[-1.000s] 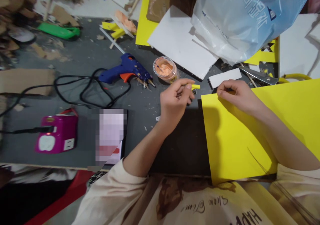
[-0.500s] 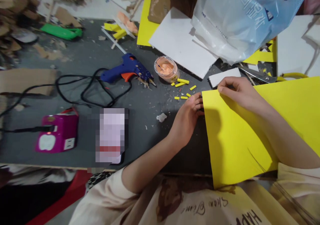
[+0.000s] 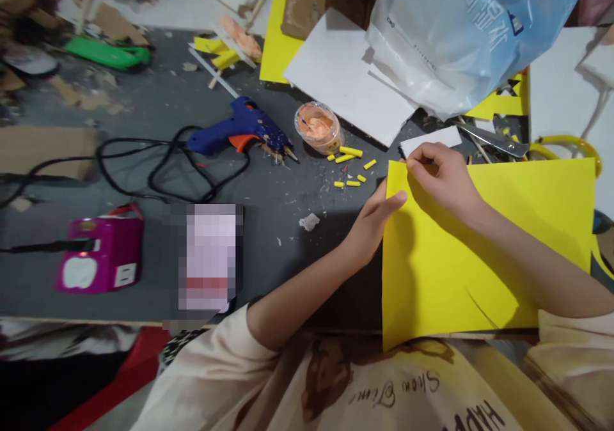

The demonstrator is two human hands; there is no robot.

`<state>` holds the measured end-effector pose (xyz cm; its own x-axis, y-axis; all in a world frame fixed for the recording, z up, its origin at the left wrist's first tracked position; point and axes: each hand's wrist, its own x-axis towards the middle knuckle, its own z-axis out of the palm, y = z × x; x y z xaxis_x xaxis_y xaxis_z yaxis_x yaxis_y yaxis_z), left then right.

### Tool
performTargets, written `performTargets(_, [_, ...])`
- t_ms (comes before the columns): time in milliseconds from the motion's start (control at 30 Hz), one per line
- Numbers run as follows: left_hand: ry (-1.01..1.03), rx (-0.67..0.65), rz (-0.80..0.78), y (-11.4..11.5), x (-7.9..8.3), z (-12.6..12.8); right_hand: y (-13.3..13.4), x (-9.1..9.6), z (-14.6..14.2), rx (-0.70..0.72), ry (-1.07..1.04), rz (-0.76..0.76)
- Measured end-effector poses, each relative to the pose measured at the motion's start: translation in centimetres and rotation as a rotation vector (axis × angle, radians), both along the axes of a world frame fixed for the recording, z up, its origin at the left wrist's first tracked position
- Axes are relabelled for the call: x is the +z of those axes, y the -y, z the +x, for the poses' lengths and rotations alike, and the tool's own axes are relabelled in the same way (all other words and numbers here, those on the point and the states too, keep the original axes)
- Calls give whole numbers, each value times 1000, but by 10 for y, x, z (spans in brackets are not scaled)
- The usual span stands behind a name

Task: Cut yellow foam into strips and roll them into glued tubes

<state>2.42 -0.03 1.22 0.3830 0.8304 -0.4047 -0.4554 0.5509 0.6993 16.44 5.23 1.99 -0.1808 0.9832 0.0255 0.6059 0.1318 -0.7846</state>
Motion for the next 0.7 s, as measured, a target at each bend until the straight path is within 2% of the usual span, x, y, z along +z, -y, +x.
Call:
performTargets(167, [-44,-56,112,1,4,0,3,0,-5,-5,98,35])
performTargets(400, [-131,-76,169,6,4,1,7,-3,-13,45,403,126])
performTargets(567, [-107,39,17,12,3,5,12,2,-15,103,550,154])
performTargets(700, [-70,159,-151,14,3,5,16,16,-10,195,625,83])
